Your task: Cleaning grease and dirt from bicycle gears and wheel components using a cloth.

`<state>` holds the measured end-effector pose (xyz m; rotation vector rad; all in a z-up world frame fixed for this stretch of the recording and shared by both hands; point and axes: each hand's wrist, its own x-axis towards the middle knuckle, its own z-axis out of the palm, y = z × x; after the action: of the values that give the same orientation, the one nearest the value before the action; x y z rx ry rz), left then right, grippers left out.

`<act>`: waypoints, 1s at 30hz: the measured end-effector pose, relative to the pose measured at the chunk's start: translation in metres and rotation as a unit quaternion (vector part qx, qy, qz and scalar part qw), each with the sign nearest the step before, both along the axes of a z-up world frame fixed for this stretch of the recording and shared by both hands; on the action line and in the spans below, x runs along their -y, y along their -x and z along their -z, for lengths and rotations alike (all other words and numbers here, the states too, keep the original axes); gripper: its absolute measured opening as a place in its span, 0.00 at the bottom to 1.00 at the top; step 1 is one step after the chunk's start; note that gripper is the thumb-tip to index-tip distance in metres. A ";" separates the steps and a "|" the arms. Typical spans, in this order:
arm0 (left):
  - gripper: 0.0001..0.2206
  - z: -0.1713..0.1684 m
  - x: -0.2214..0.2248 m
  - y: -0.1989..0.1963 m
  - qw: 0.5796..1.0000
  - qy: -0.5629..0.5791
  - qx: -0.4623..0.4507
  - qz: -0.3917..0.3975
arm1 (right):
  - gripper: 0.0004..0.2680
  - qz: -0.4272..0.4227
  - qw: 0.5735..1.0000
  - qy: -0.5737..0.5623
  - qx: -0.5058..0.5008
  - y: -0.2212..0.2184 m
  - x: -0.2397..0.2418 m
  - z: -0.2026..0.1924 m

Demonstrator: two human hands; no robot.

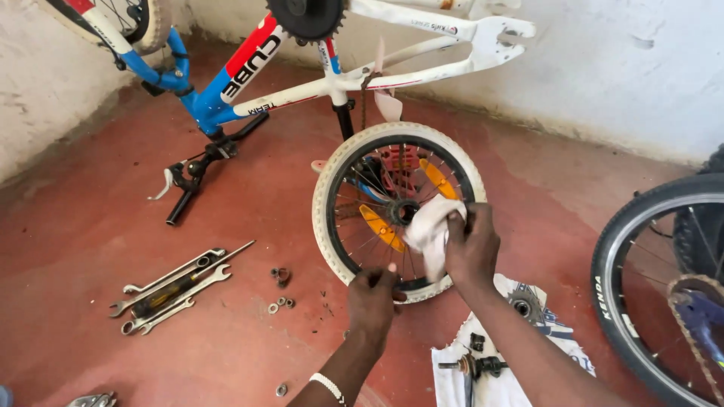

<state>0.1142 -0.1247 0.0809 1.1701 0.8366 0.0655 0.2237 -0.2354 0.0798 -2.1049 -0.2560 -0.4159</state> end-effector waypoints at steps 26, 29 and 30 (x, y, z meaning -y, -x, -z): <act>0.14 0.002 -0.018 -0.007 0.978 -0.140 -0.010 0.157 | 0.14 0.014 0.909 -0.081 -0.408 0.043 -0.015 0.003; 0.18 0.004 -0.023 -0.002 0.859 -0.482 0.001 0.171 | 0.15 0.073 0.937 -0.059 -0.337 0.025 -0.005 0.002; 0.18 0.002 -0.027 -0.004 0.858 -0.483 0.005 0.174 | 0.15 0.077 0.937 -0.061 -0.335 0.017 -0.001 0.005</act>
<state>0.1178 -0.0981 0.0791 2.2573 0.5514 0.2096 0.2064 -0.2339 0.0753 -2.0215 0.3262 0.2070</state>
